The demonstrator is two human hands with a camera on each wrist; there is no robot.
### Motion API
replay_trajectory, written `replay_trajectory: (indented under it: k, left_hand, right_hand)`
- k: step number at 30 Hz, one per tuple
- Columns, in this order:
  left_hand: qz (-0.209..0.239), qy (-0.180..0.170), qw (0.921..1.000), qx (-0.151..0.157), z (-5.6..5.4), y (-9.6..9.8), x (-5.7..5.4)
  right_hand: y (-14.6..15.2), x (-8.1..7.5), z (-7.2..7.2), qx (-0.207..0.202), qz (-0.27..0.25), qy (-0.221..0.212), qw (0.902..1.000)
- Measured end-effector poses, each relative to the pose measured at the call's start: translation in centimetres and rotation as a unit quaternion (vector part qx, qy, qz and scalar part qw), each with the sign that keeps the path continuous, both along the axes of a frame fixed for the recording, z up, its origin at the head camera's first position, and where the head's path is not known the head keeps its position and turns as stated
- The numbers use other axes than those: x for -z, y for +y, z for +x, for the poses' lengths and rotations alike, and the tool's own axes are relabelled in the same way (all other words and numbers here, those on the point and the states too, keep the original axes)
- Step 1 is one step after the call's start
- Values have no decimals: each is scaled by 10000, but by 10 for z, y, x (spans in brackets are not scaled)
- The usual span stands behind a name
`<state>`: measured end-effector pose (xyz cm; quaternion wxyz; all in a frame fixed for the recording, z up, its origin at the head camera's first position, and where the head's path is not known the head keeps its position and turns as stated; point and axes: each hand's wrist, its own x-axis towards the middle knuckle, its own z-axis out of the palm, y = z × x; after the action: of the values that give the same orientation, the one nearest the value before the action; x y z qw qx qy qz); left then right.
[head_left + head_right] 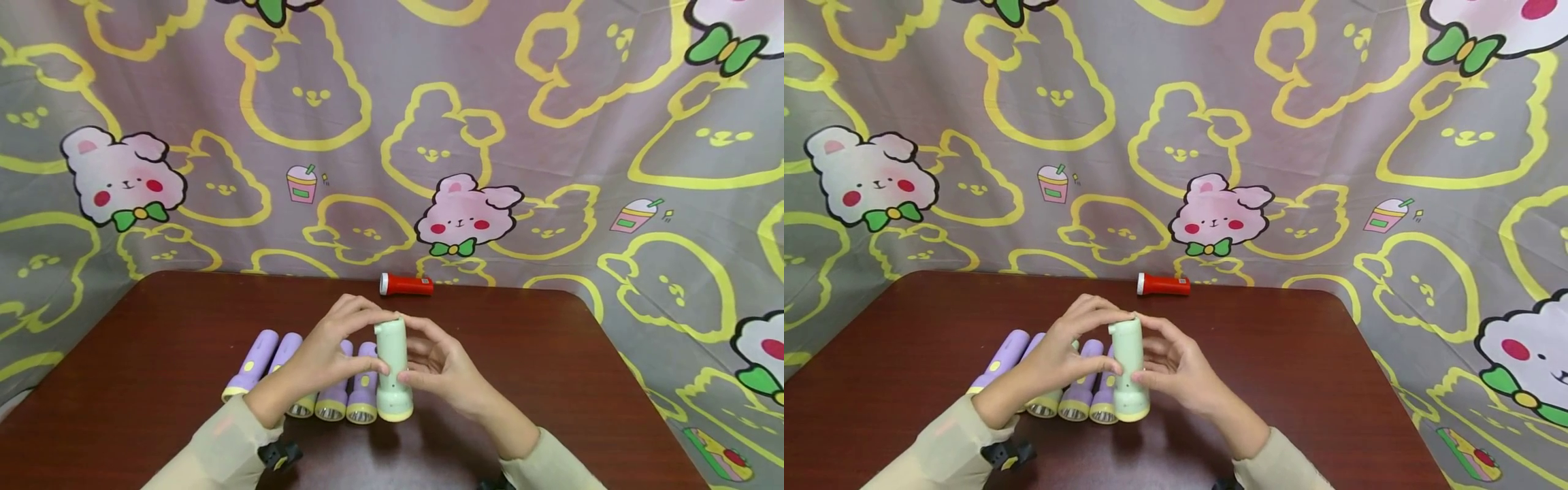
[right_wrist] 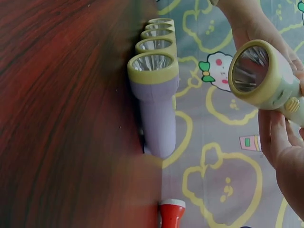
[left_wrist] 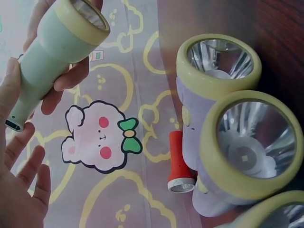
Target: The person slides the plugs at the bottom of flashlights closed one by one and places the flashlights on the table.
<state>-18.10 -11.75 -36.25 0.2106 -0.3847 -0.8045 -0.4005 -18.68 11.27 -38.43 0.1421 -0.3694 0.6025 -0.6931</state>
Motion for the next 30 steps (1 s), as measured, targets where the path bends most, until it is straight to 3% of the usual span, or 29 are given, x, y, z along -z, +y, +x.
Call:
replay_trajectory:
  k: [6, 18, 27, 30]
  left_hand:
    - [-66, 258, 9996, -80, 0, 2, 1]
    - [-466, 58, 9985, -276, -3, 3, -2]
    - [-821, 318, 9950, -476, -2, -5, -3]
    - [-1007, 222, 9929, -601, -1, -12, -2]
  right_hand:
    - [3, 5, -4, -53, 75, 60, 9999]
    - [8, 7, -5, 355, 185, -151, 9991]
    - [9, 8, -6, 426, 304, -212, 9984]
    - [9, 8, -7, 533, 378, -282, 9975]
